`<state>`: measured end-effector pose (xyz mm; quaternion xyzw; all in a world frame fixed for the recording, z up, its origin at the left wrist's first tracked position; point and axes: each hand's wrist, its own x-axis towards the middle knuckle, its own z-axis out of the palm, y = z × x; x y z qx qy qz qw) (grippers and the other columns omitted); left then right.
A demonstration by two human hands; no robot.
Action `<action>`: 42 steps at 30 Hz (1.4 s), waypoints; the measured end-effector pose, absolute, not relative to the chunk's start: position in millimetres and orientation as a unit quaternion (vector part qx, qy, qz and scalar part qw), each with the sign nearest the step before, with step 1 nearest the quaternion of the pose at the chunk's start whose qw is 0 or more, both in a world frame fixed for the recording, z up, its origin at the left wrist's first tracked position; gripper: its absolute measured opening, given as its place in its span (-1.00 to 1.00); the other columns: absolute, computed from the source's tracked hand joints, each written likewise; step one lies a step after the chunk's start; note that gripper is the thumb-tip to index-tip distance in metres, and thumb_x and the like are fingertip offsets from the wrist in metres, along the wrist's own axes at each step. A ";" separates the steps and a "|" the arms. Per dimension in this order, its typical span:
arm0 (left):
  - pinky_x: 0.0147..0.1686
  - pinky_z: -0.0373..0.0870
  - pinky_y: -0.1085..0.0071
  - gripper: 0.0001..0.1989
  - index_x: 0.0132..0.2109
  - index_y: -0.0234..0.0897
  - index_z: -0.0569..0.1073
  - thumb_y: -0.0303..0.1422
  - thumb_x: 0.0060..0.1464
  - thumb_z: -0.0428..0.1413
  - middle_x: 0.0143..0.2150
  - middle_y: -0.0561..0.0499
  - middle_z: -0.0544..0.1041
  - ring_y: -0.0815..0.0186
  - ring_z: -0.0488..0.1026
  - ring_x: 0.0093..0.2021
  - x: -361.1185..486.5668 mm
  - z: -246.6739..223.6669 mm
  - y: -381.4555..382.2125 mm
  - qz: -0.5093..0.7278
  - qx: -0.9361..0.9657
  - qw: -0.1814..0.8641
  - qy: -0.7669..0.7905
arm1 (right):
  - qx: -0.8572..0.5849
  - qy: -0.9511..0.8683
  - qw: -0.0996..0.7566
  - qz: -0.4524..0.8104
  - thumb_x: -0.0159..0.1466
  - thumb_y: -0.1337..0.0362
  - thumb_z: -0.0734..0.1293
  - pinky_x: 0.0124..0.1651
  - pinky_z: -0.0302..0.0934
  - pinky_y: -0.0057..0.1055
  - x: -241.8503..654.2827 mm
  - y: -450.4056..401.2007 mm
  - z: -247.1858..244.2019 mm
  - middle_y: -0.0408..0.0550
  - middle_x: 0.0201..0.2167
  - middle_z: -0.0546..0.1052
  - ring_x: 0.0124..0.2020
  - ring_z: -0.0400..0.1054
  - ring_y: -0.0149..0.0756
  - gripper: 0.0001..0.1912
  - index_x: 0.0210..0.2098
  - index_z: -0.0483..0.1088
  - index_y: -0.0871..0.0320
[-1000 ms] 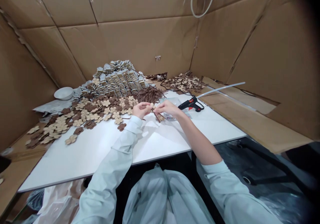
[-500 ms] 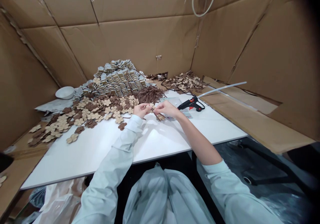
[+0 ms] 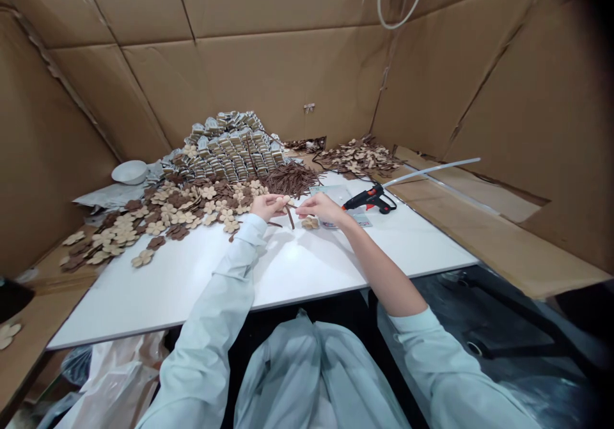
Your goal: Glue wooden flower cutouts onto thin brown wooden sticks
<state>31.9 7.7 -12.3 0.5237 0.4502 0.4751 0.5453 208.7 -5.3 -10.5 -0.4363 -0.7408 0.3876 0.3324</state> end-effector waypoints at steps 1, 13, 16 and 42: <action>-0.38 0.43 0.40 -0.58 -0.37 -0.43 0.44 -0.26 -0.44 0.27 -0.46 -0.03 0.49 0.41 0.42 -0.49 30.5 -13.7 9.5 0.474 0.527 0.548 0.444 | -0.437 -0.736 0.337 0.392 -0.05 0.07 0.31 -0.50 0.10 -0.50 208.9 -4.9 -10.2 0.01 -0.56 0.49 -0.58 0.25 -0.43 -0.64 -0.54 0.46 0.32; -0.44 0.39 0.43 -0.62 -0.40 -0.42 0.46 -0.27 -0.44 0.27 -0.54 0.01 0.48 0.40 0.39 -0.52 31.3 -10.8 4.8 0.464 0.584 0.505 0.434 | -0.463 -0.727 0.288 0.417 -0.04 0.18 0.29 -0.57 0.03 -0.49 208.2 -9.5 -8.9 -0.05 -0.68 0.41 -0.67 0.16 -0.46 -0.71 -0.56 0.45 0.34; -0.41 0.39 0.40 -0.67 -0.41 -0.43 0.47 -0.31 -0.41 0.26 -0.54 -0.02 0.48 0.36 0.40 -0.50 33.8 -7.3 1.3 0.445 0.612 0.484 0.439 | -0.444 -0.735 0.284 0.426 -0.06 0.13 0.31 -0.53 0.03 -0.50 206.2 -13.9 -4.1 -0.09 -0.62 0.42 -0.61 0.19 -0.45 -0.67 -0.47 0.46 0.32; -0.30 0.36 0.34 -0.56 -0.40 -0.38 0.46 -0.25 -0.55 0.30 -0.50 0.04 0.46 0.39 0.40 -0.46 43.3 -13.2 -2.5 0.430 0.526 0.606 0.414 | -0.504 -0.646 0.387 0.422 -0.14 0.21 0.37 -0.45 0.10 -0.48 203.2 -7.5 -13.1 -0.04 -0.62 0.48 -0.58 0.26 -0.41 -0.73 -0.51 0.49 0.32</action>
